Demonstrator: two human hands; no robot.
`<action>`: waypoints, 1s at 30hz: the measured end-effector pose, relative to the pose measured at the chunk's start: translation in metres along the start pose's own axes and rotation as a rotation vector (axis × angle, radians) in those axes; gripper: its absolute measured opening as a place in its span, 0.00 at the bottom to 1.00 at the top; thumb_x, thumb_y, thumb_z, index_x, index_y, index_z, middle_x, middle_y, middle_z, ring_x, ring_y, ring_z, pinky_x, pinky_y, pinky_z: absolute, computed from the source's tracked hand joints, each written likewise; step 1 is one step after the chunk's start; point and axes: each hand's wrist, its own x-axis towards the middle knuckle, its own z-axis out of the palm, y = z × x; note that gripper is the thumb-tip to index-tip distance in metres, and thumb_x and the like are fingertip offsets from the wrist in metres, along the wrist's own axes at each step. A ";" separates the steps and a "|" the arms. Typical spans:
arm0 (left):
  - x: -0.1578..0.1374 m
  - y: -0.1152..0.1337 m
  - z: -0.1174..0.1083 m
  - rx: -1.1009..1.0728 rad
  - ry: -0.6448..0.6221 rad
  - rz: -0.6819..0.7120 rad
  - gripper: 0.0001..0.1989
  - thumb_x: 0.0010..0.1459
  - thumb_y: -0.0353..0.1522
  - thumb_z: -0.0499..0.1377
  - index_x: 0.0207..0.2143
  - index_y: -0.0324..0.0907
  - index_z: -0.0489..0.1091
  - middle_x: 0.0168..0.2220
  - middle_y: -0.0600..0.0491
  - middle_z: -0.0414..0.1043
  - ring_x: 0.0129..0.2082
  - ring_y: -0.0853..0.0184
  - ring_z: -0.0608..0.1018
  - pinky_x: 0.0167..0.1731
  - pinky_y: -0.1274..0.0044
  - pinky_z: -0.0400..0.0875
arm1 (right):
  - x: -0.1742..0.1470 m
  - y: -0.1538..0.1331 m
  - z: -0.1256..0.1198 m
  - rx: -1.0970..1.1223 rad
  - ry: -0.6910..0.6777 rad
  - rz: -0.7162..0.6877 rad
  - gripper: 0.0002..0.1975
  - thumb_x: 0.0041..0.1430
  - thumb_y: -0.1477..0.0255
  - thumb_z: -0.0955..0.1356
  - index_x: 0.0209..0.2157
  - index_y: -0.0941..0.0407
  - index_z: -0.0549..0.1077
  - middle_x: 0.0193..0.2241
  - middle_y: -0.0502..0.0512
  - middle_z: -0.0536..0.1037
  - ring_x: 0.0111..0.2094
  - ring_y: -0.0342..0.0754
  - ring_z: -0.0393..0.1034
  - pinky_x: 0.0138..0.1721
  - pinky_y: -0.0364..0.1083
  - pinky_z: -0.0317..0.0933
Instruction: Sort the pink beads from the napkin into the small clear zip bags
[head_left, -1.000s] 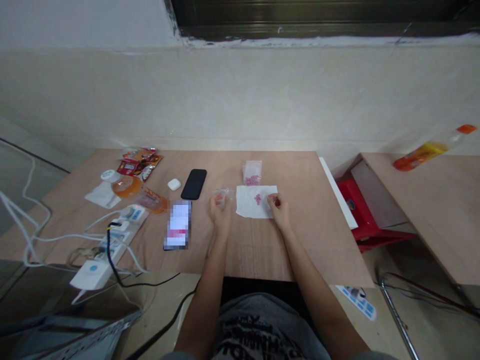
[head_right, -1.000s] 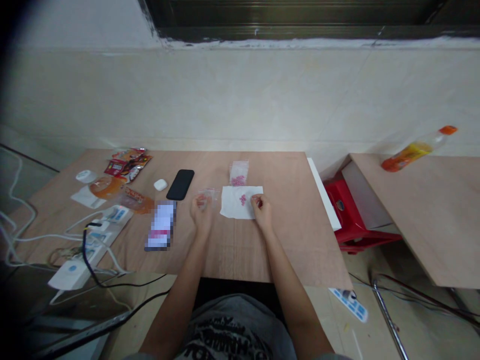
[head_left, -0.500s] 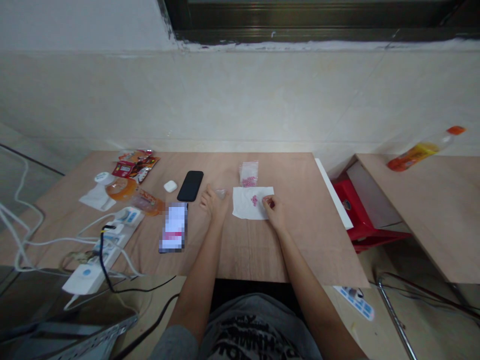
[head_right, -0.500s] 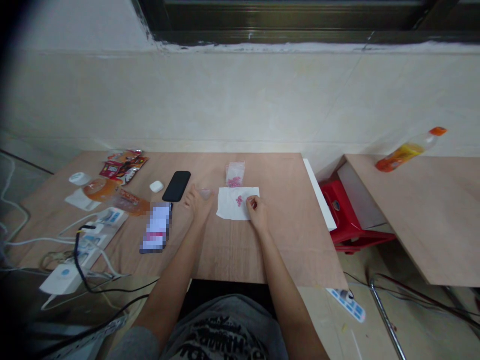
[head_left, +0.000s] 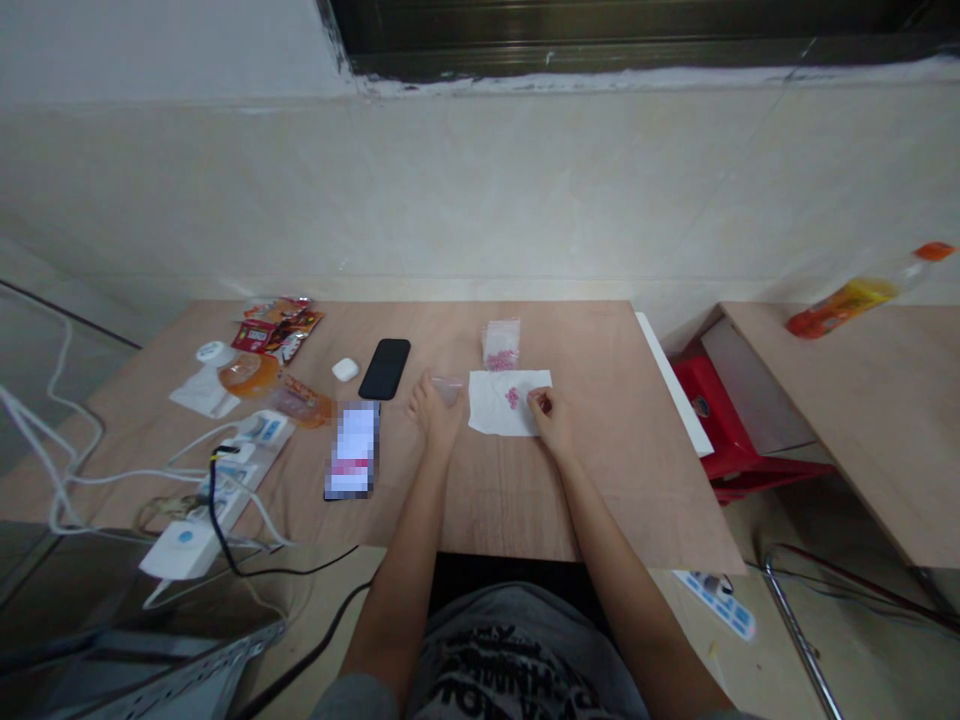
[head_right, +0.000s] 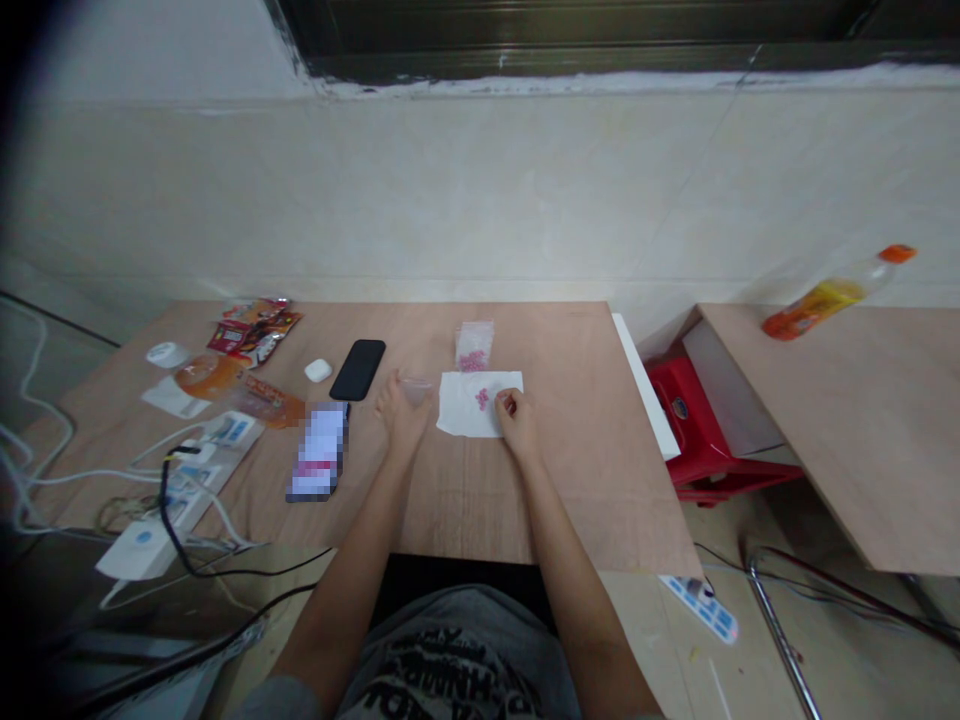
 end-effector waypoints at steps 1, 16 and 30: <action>-0.004 0.002 -0.001 -0.033 -0.011 0.064 0.37 0.54 0.43 0.60 0.62 0.40 0.54 0.56 0.38 0.66 0.57 0.48 0.67 0.55 0.58 0.59 | 0.000 0.000 0.000 -0.022 -0.002 -0.011 0.11 0.58 0.63 0.64 0.32 0.56 0.73 0.20 0.47 0.66 0.23 0.44 0.59 0.28 0.44 0.53; -0.035 0.009 0.022 -0.254 -0.213 0.525 0.36 0.51 0.34 0.66 0.61 0.45 0.56 0.54 0.47 0.71 0.54 0.54 0.70 0.55 0.62 0.59 | -0.009 -0.023 0.001 -0.619 -0.124 -0.184 0.12 0.60 0.60 0.66 0.33 0.54 0.75 0.29 0.53 0.76 0.37 0.51 0.65 0.40 0.49 0.47; -0.032 0.004 0.028 -0.389 -0.286 0.563 0.44 0.48 0.33 0.67 0.64 0.44 0.50 0.54 0.46 0.70 0.54 0.56 0.71 0.56 0.62 0.63 | -0.009 -0.024 0.001 -0.650 -0.158 -0.194 0.11 0.62 0.63 0.65 0.35 0.53 0.76 0.31 0.54 0.78 0.38 0.52 0.65 0.39 0.48 0.45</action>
